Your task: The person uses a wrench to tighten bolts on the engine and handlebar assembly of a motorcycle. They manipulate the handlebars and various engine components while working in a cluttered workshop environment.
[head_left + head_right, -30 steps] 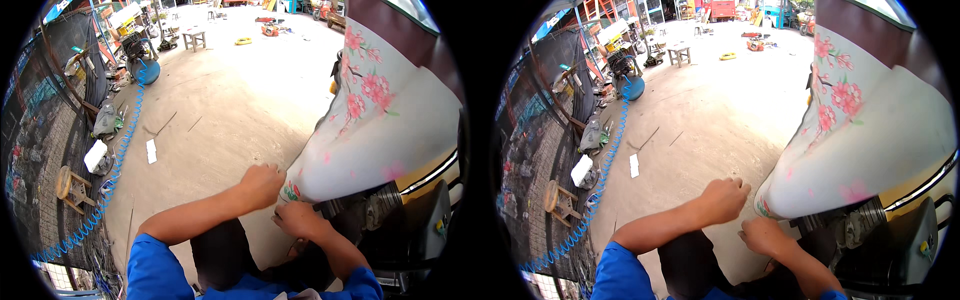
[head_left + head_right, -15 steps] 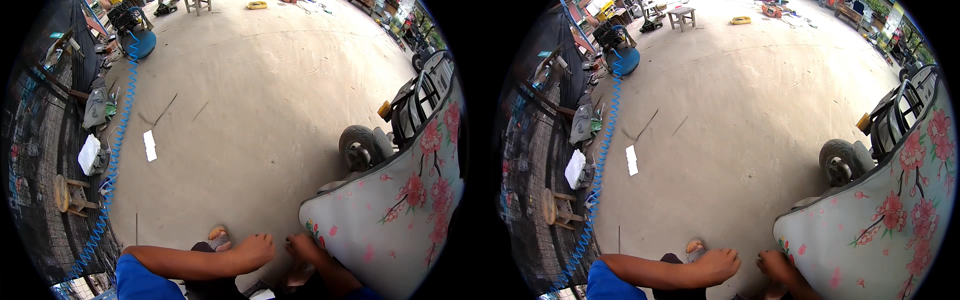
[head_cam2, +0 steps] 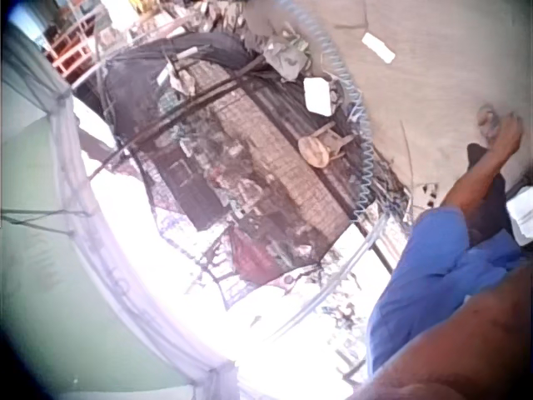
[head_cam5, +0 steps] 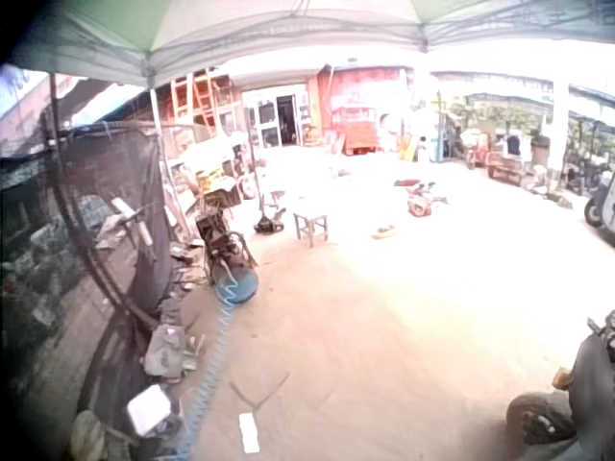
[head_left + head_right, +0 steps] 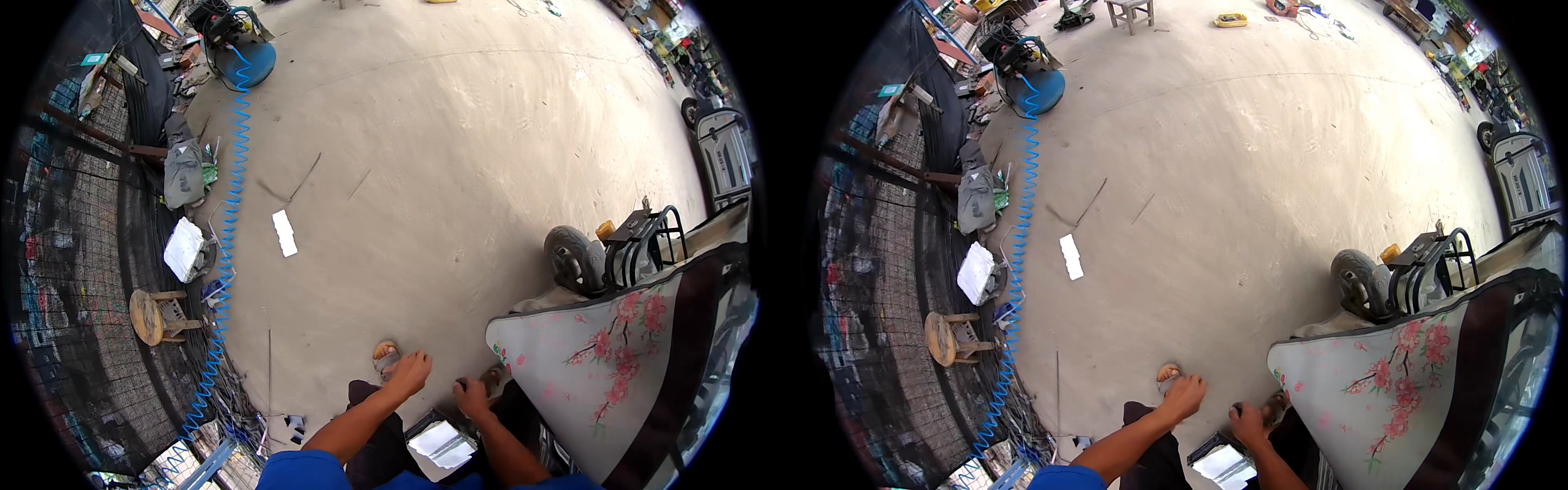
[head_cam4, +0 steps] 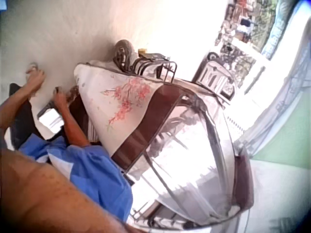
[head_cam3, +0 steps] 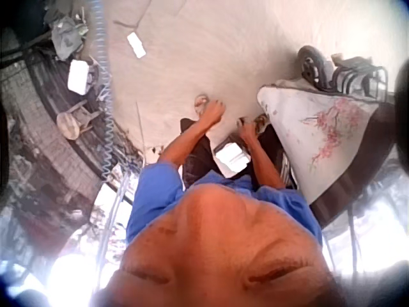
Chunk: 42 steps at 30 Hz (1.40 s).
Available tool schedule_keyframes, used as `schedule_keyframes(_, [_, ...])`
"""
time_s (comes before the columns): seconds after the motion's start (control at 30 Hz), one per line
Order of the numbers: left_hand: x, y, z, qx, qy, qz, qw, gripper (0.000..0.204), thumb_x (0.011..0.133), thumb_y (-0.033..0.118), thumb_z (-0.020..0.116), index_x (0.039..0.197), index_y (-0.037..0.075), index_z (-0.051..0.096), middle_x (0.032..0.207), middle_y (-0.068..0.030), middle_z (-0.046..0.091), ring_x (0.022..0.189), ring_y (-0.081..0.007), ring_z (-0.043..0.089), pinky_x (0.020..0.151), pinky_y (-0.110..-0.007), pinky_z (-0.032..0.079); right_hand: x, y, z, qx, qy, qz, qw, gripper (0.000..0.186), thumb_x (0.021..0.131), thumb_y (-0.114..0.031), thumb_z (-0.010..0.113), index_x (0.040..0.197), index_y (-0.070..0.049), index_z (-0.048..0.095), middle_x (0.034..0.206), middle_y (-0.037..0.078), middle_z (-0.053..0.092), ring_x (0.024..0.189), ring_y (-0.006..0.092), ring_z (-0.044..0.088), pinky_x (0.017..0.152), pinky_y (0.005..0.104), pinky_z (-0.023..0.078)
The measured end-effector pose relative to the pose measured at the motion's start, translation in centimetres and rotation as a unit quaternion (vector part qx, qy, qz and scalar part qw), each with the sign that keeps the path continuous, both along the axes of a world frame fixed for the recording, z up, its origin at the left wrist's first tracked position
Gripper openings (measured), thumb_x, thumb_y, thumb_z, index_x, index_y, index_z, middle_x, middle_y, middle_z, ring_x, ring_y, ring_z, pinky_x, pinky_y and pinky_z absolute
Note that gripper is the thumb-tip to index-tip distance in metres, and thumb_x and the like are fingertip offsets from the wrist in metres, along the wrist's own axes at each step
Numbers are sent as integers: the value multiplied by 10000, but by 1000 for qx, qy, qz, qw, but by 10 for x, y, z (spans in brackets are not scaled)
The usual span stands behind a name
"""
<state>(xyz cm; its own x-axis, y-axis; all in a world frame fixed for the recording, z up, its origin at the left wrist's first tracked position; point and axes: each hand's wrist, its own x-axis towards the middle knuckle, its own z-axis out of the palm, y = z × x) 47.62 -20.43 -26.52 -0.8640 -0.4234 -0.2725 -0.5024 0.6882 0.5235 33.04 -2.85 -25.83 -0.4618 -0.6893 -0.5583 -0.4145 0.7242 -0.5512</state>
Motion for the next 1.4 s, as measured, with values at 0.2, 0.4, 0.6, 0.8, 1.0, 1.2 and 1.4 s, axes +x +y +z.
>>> schedule_keyframes(0.2, [57,-15,145,44,111,288,950,290,800,67,619,1084,15,587,1140,-183,562,1025,-377,610,884,-457,515,-1,-91,149,6,-105,-48,993,250,905,-173,618,1003,44,693,781,129,705,643,178,681,622,322,553])
schedule_keyframes(0.4, [210,-25,233,100,-110,407,901,387,798,174,658,1142,20,569,1155,-193,549,1023,-399,609,807,-485,548,-83,-161,214,-27,-88,-155,984,228,928,-145,589,939,72,658,741,119,661,561,189,634,526,334,517])
schedule_keyframes(0.6, [312,-52,268,227,-302,426,822,521,807,295,645,1197,-47,602,1209,-325,592,1147,-477,544,947,-537,453,-157,-201,244,-13,-134,-301,944,226,954,-130,541,872,65,621,679,105,604,523,199,608,478,334,506])
schedule_keyframes(0.8, [276,-180,264,232,-280,490,792,420,812,295,648,1088,-22,649,1126,-316,612,1079,-438,579,910,-506,482,-239,-273,214,50,-137,-303,942,214,947,-119,556,876,74,616,670,135,615,520,241,630,457,367,523])
schedule_keyframes(1.0, [109,-365,307,269,-209,552,761,389,812,309,656,1026,-16,676,1053,-288,640,1021,-416,611,883,-494,496,-361,-453,251,58,-192,-337,920,241,953,-141,560,1014,87,611,754,160,657,569,268,666,497,388,564])
schedule_keyframes(1.2, [21,-507,314,299,-196,553,752,368,812,323,664,964,-10,704,980,-260,668,963,-394,643,855,-483,511,-483,-638,320,-14,-179,-276,944,278,955,-178,556,1052,78,605,827,161,667,616,244,670,521,373,571])
schedule_keyframes(1.4, [-30,-707,280,283,-210,508,786,358,812,337,672,901,-4,732,907,-233,697,905,-372,674,827,-472,525,-551,-714,278,38,-167,-391,904,187,925,-95,530,967,82,572,760,159,631,554,269,649,477,407,569])
